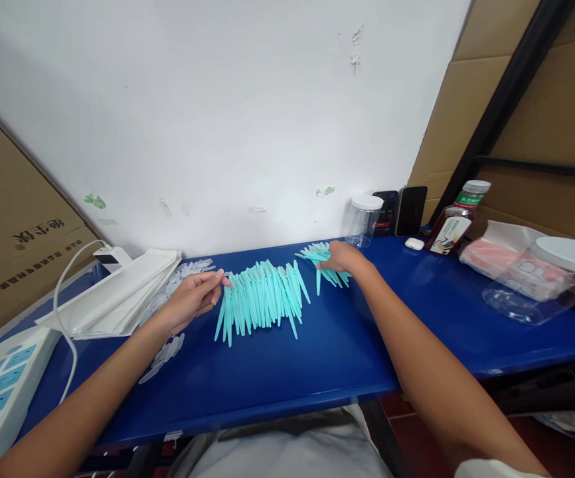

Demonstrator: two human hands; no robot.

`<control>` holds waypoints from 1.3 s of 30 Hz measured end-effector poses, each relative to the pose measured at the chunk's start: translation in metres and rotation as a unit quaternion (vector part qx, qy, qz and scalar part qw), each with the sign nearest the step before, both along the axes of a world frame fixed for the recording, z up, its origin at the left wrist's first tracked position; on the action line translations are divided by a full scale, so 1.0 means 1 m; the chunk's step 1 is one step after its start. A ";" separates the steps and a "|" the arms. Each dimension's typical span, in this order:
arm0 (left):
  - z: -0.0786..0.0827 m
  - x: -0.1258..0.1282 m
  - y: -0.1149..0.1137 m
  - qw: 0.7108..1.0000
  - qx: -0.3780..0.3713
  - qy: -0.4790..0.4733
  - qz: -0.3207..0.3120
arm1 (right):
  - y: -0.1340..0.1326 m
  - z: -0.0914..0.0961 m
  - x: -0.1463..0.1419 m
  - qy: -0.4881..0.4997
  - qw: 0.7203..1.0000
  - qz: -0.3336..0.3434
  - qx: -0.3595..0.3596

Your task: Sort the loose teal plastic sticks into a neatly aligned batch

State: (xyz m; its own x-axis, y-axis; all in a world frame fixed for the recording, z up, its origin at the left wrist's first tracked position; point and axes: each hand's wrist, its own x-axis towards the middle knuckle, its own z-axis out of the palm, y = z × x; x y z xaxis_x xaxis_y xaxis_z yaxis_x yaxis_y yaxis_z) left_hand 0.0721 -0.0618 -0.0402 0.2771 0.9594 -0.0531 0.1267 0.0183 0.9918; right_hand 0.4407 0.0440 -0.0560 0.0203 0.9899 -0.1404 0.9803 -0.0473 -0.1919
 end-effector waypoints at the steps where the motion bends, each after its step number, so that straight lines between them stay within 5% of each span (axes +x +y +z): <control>1: 0.000 0.000 0.000 1.000 0.000 0.000 0.001 | -0.002 0.002 0.000 0.004 1.000 0.005 -0.005; 20: -0.001 -0.001 0.001 1.000 -0.001 0.004 -0.001 | -0.011 0.017 0.002 0.028 0.999 -0.024 -0.016; 30: -0.003 -0.002 0.003 1.000 -0.003 0.006 -0.006 | -0.012 0.016 0.004 0.128 0.989 -0.043 -0.061; 39: -0.003 -0.002 0.002 1.000 -0.002 0.011 -0.001 | -0.016 0.026 0.008 0.220 0.975 -0.029 -0.003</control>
State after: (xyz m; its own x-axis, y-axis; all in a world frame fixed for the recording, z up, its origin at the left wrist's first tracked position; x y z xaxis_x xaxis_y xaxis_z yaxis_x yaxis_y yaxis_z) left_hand 0.0699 -0.0598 -0.0435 0.2772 0.9587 -0.0637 0.1477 0.0230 0.9888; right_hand 0.4488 0.0282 -0.0299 0.0121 0.9882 -0.1529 0.7992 -0.1014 -0.5924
